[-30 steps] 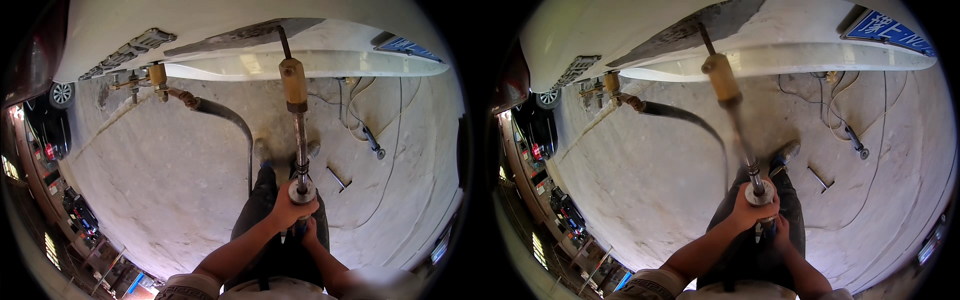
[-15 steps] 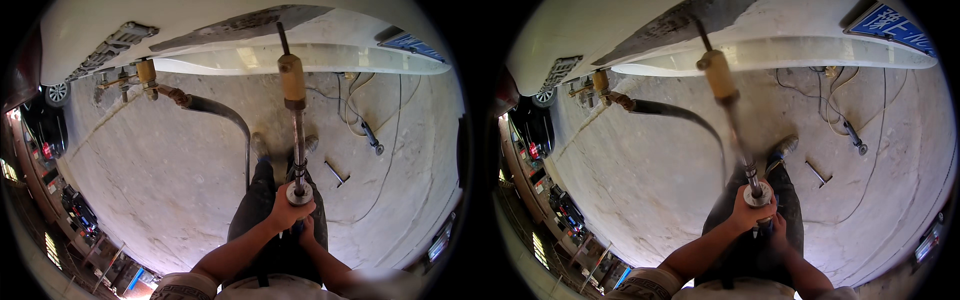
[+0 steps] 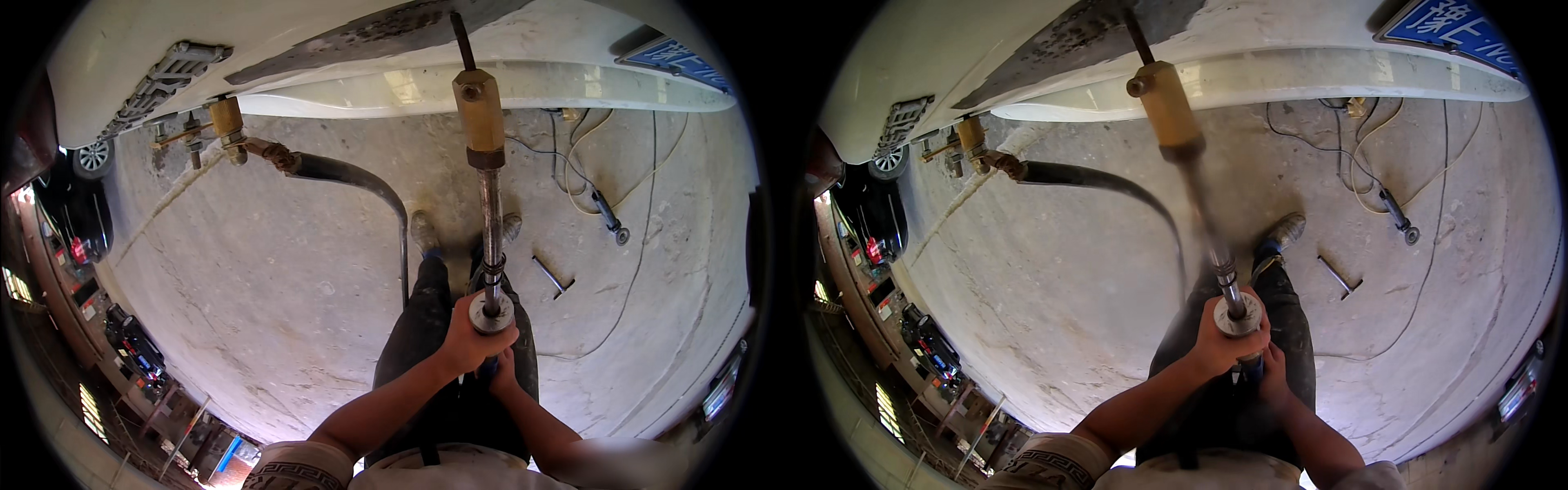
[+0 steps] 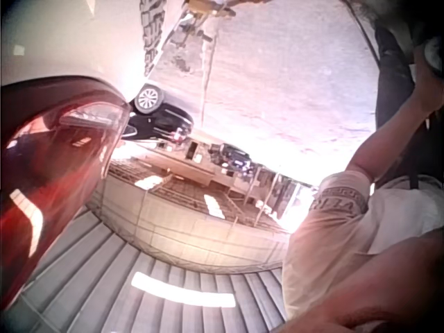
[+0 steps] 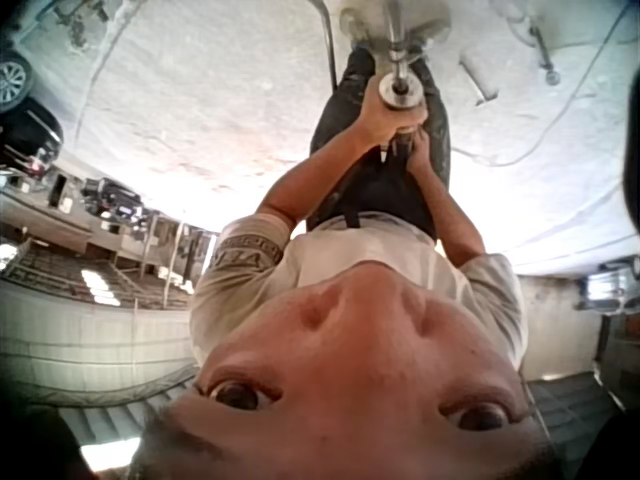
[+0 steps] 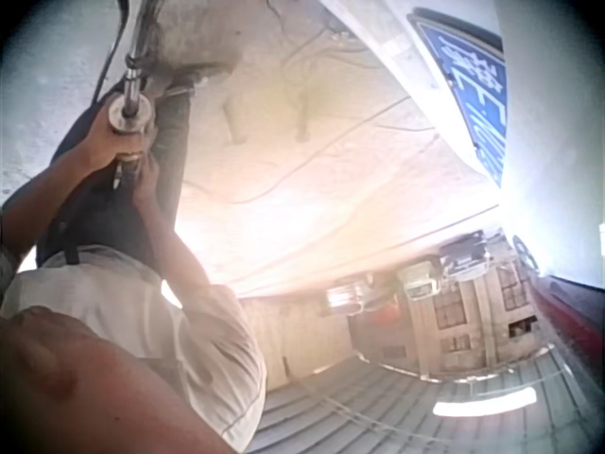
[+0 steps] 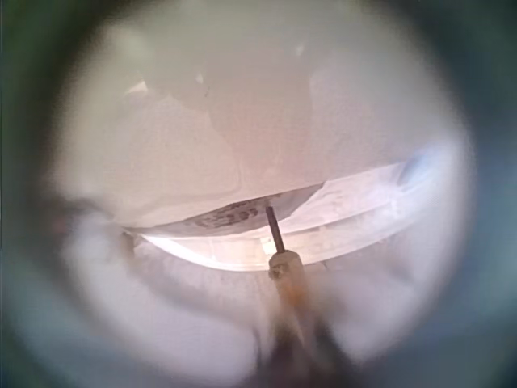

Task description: The person uses a welding torch to heat and repair a damaged section on the rear bumper of a white car. The operator holds the torch steadily against the metal surface, generating sparks as the repair progresses.

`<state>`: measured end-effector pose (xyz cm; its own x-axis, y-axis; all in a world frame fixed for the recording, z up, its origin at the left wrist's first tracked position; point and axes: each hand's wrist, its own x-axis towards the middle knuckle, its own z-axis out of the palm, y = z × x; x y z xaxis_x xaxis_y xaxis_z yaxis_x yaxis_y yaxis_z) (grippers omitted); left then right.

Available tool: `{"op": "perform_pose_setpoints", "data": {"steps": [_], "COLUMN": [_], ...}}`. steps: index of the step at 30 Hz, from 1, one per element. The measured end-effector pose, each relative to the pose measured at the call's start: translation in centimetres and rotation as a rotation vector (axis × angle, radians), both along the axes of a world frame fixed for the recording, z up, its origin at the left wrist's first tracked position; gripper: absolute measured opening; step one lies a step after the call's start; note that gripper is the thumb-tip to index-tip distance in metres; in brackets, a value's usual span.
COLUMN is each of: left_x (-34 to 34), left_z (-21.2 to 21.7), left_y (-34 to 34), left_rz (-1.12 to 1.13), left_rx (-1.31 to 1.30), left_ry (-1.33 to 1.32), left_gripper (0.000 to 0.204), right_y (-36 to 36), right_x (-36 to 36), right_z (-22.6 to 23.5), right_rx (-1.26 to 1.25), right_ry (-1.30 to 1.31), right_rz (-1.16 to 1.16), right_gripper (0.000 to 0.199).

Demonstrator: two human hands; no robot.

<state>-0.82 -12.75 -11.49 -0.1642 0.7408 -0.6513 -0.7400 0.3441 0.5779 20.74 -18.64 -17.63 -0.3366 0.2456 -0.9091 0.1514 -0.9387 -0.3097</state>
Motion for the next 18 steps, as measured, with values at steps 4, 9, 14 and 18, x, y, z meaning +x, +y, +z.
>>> {"op": "perform_pose_setpoints", "data": {"steps": [4, 9, 14, 18], "left_x": [-0.12, -0.15, -0.35, -0.33], "left_z": [-0.05, -0.11, -0.01, -0.01], "left_y": [-0.15, -0.21, -0.18, -0.23], "left_rz": [-0.015, -0.019, -0.022, -0.032], "left_rx": [-0.001, 0.014, 0.029, 0.034], "left_ry": [-0.004, -0.012, -0.025, -0.002], "left_gripper": [0.017, 0.017, 0.017, 0.017], "right_y": [0.10, -0.38, -0.29, -0.68], "right_x": [-0.13, 0.62, 0.48, 0.86], "right_z": [0.01, -0.68, -0.44, -0.70], "right_rx": [0.016, 0.047, 0.032, 0.016], "right_ry": [-0.011, 0.026, 0.035, 0.025], "right_rz": [0.028, 0.051, 0.046, 0.027], "right_gripper": [0.040, 0.040, 0.040, 0.037]}}
